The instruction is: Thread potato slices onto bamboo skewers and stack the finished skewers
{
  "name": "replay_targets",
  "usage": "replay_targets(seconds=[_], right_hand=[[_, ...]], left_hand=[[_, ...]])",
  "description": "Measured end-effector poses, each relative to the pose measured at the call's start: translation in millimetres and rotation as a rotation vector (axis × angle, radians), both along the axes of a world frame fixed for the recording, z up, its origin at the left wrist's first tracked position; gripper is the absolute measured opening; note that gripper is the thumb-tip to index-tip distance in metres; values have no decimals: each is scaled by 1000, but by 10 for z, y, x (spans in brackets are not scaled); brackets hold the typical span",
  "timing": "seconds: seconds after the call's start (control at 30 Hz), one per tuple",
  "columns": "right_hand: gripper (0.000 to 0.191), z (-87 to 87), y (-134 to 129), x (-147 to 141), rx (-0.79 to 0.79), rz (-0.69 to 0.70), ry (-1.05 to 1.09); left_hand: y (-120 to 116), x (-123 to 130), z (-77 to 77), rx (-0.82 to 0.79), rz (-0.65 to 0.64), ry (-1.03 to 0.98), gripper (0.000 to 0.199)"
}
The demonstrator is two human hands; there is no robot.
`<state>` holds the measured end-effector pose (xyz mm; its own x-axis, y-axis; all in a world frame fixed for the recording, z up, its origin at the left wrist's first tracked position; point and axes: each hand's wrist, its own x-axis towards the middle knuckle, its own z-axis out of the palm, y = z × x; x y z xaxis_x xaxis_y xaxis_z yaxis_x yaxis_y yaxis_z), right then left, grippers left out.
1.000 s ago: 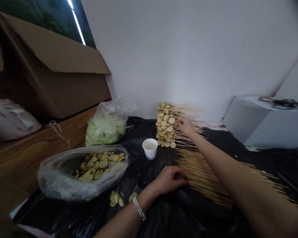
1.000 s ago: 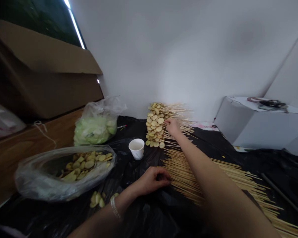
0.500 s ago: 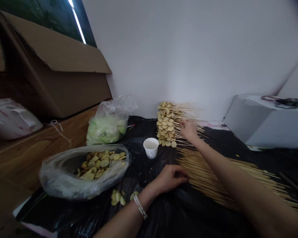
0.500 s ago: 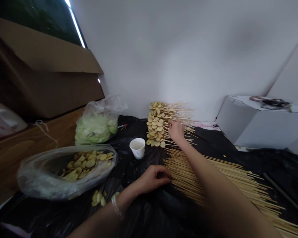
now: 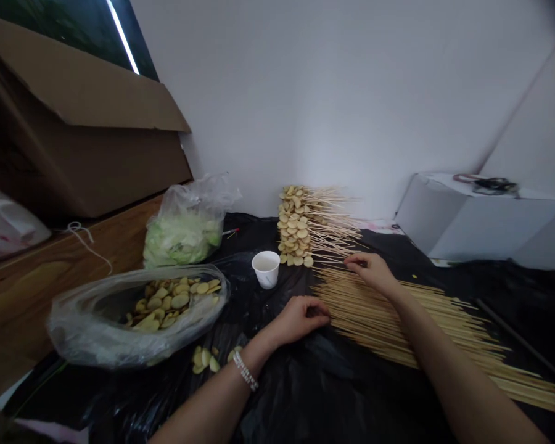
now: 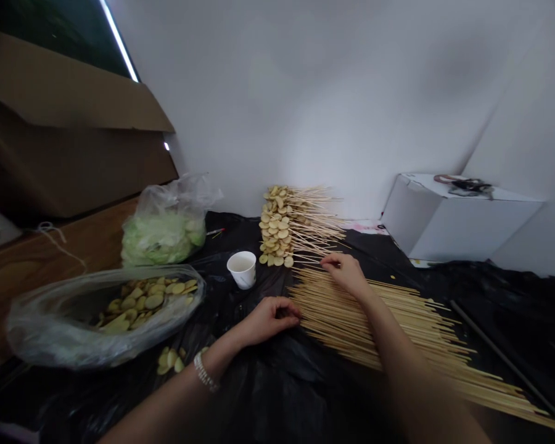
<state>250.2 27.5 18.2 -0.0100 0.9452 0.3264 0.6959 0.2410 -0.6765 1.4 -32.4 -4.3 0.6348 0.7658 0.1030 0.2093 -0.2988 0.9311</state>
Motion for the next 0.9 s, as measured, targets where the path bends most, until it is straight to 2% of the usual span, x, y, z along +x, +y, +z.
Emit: replay_targets(seconds=[0.1,0.23,0.43,0.53,0.7,0.9], right_hand=[[19,28,-37,86,-103,79,-20],[18,114,-83,127,-195,106,-90],[27,57,-123,129,-239,-7,-365],[29,55,-146,103,-267,55,-382],[29,163,-191,111,-351,199,-361],[27,161,-192,131,-390,201,-359]], left_hand=[[9,-6,5,-8,2,4,22],[24,-9,9,-47,0,-10,24],[37,-3,37,-79,43,-8,27],[46,-6,38,-67,51,29,31],[60,-21,24,-49,37,70,31],[58,-22,29,-65,28,73,30]])
